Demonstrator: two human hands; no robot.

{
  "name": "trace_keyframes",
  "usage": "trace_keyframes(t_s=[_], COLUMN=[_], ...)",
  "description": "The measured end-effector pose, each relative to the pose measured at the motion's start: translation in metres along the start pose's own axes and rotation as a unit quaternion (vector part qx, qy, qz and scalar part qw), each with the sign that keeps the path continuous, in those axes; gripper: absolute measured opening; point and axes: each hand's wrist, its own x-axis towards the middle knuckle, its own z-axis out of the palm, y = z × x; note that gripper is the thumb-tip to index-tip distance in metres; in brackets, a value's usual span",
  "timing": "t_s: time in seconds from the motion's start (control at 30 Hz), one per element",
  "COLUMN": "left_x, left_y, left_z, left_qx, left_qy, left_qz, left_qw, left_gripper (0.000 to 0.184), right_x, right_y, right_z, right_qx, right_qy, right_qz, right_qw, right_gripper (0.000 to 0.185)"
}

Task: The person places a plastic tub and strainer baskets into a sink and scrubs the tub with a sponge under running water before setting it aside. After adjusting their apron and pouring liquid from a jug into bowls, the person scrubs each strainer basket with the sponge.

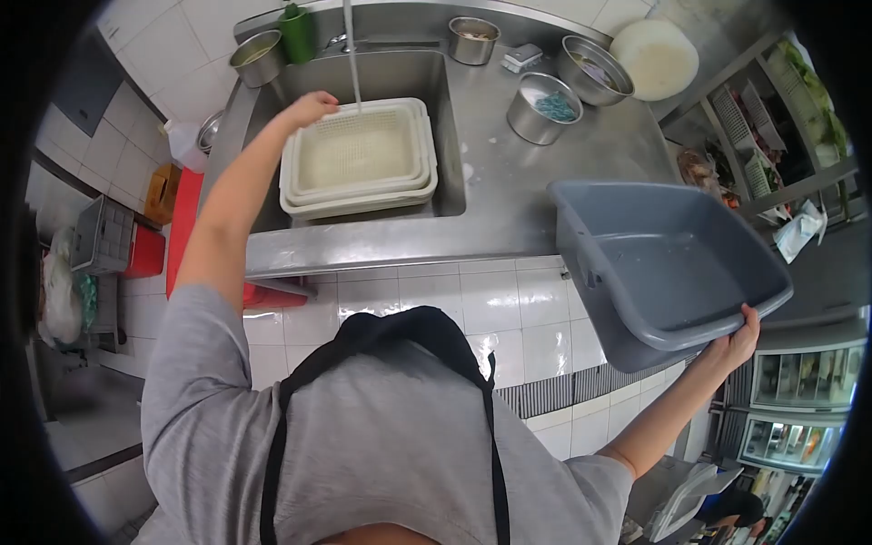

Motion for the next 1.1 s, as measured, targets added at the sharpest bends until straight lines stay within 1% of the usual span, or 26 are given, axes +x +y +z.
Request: trace_keyframes(t_s=[0.03,0.1,0.13,0.17,0.23,0.3,0.37,0.4,0.43,0.47,0.5,0.53,0.57,0.6,0.63,0.7,0.77,0.83,0.87,0.9,0.93,0.97,1.0,1.03,1.07,1.1], left_x=[-0.023,-0.067,-0.085,-0.109,-0.155,-0.192,-0.218,-0.229,-0.239,-0.244,-0.242,-0.237,-0.226,-0.232,-0.217,-0.214,-0.208,-0.183,-0.171,-0.161,-0.152,-0.143,-0.139,-0.120,-0.105,-0.091], left_y=[0.001,-0.008,-0.012,-0.005,0.021,0.049,0.068,0.073,0.081,0.083,0.074,0.058,0.027,0.017,-0.012,-0.036,-0.060,-0.104,-0.120,-0.128,-0.133,-0.136,-0.126,-0.135,-0.140,-0.141], left_z=[0.010,0.025,0.039,0.043,0.041,0.031,0.010,-0.010,-0.031,-0.043,-0.047,-0.053,-0.050,-0.053,-0.044,-0.050,-0.054,-0.049,-0.054,-0.063,-0.070,-0.072,-0.081,-0.081,-0.086,-0.089], left_qx=[-0.007,-0.152,-0.187,-0.190,-0.291,-0.462,-0.643,-0.640,-0.719,-0.784,-0.765,-0.743,-0.732,-0.656,-0.629,-0.599,-0.449,-0.431,-0.414,-0.413,-0.387,-0.361,-0.411,-0.401,-0.343,-0.281], left_qy=[0.007,-0.081,-0.088,-0.110,-0.164,-0.204,-0.203,-0.208,-0.136,-0.062,-0.016,0.032,0.075,0.188,0.268,0.292,0.353,0.338,0.331,0.328,0.296,0.262,0.234,0.232,0.228,0.221], left_qz=[0.011,0.029,0.002,-0.007,-0.042,-0.026,-0.016,-0.018,-0.069,-0.120,-0.083,-0.045,-0.070,-0.112,-0.090,-0.072,-0.066,-0.054,-0.041,-0.038,-0.020,-0.002,0.014,0.015,-0.011,-0.036], left_qw=[1.000,0.985,0.978,0.976,0.942,0.863,0.739,0.739,0.679,0.606,0.638,0.667,0.674,0.723,0.724,0.743,0.818,0.835,0.847,0.849,0.873,0.895,0.881,0.886,0.911,0.933], left_gripper=[0.033,0.032,0.033,0.040,0.052,0.064,0.073,0.073,0.071,0.069,0.064,0.059,0.047,0.040,0.037,0.041,0.042,0.042,0.042,0.042,0.042,0.041,0.042,0.044,0.047,0.049], right_x=[-0.015,-0.055,-0.092,-0.117,-0.157,-0.191,-0.237,-0.269,-0.314,-0.328,-0.366,-0.379,-0.388,-0.405,-0.421,-0.435,-0.453,-0.458,-0.456,-0.451,-0.446,-0.435,-0.424,-0.411,-0.390,-0.364], right_y=[-0.007,-0.019,-0.021,-0.023,-0.017,0.012,0.062,0.089,0.114,0.150,0.172,0.206,0.241,0.267,0.289,0.337,0.362,0.384,0.395,0.404,0.404,0.400,0.378,0.357,0.347,0.350], right_z=[0.011,0.036,0.053,0.072,0.115,0.158,0.211,0.237,0.259,0.273,0.285,0.296,0.301,0.304,0.309,0.309,0.299,0.280,0.272,0.265,0.262,0.258,0.262,0.268,0.278,0.287], right_qx=[0.000,-0.031,-0.118,-0.113,0.012,0.032,0.029,0.019,0.002,0.034,0.093,0.123,0.141,0.149,0.161,0.132,0.096,-0.052,-0.049,-0.121,-0.192,-0.191,-0.259,-0.322,-0.344,-0.329], right_qy=[-0.002,-0.054,-0.110,-0.107,-0.141,-0.201,-0.168,-0.157,-0.150,-0.193,-0.225,-0.247,-0.284,-0.283,-0.282,-0.296,-0.320,-0.336,-0.331,-0.400,-0.462,-0.456,-0.554,-0.641,-0.656,-0.644], right_qz=[-0.003,-0.042,-0.114,-0.118,0.002,0.014,-0.080,-0.112,-0.142,-0.146,-0.074,-0.049,-0.030,-0.001,0.026,0.073,0.164,0.276,0.275,0.317,0.356,0.357,0.334,0.303,0.272,0.259], right_qw=[1.000,0.997,0.980,0.981,0.990,0.979,0.982,0.981,0.978,0.970,0.967,0.960,0.948,0.947,0.946,0.943,0.928,0.899,0.901,0.851,0.790,0.793,0.717,0.628,0.614,0.640], right_gripper=[0.018,0.018,0.019,0.019,0.021,0.019,0.014,0.010,0.009,0.014,0.018,0.019,0.019,0.020,0.020,0.019,0.017,0.020,0.020,0.019,0.019,0.019,0.020,0.021,0.022,0.018])
